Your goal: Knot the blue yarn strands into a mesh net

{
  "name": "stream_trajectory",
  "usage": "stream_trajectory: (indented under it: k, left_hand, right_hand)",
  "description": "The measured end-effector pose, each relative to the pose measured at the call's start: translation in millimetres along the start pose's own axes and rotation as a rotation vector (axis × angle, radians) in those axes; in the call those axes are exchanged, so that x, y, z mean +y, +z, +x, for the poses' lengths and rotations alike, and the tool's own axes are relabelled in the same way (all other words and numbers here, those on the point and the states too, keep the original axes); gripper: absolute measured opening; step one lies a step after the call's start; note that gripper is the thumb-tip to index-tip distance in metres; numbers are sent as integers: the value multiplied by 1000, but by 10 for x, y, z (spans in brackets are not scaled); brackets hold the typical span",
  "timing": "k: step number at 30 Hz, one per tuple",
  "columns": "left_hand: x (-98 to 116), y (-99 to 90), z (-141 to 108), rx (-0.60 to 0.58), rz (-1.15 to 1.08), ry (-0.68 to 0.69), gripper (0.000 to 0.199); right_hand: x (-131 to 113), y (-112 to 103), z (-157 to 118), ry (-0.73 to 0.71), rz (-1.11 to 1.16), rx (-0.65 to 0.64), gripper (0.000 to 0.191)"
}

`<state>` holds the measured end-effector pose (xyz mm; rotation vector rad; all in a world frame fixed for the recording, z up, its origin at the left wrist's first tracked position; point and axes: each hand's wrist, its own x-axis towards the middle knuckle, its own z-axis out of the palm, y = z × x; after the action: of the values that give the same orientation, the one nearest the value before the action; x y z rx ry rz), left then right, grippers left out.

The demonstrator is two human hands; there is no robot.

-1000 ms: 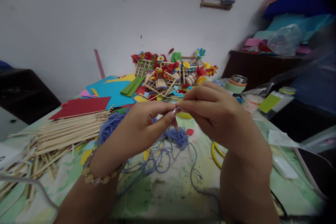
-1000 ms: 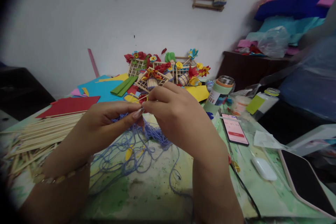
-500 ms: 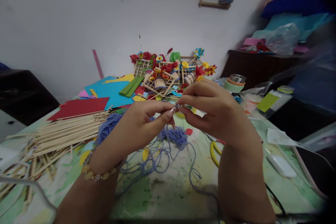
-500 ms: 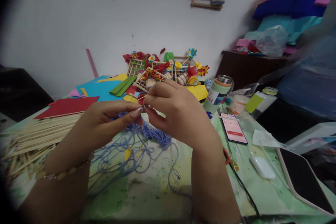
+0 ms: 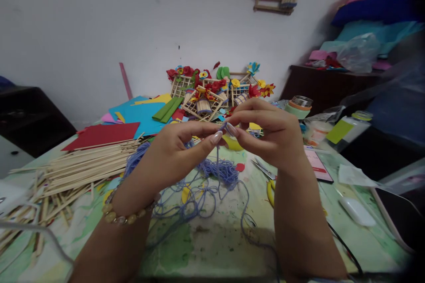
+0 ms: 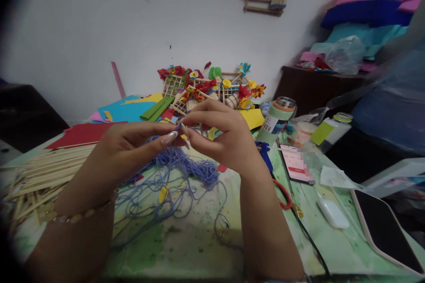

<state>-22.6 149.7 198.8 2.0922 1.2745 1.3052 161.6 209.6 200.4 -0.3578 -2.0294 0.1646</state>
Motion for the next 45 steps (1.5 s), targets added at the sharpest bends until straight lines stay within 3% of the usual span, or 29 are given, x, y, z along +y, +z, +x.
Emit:
stream_trajectory:
  k: [11, 28, 38, 45]
  left_hand:
    - [10, 70, 19, 95, 142, 43, 21]
    - [-20, 84, -5, 47, 485, 281, 25]
    - [-21, 90, 6, 63, 528, 300, 23]
    - [-37, 140, 16, 148, 436, 218, 21]
  right_hand:
    - [-4, -41, -16, -128, -78, -15, 14]
    - [-61, -98, -27, -144, -291, -176, 17]
    - [-54, -26, -29, -130, -329, -146, 17]
    - [-53, -3, -18, -138, -368, -126, 17]
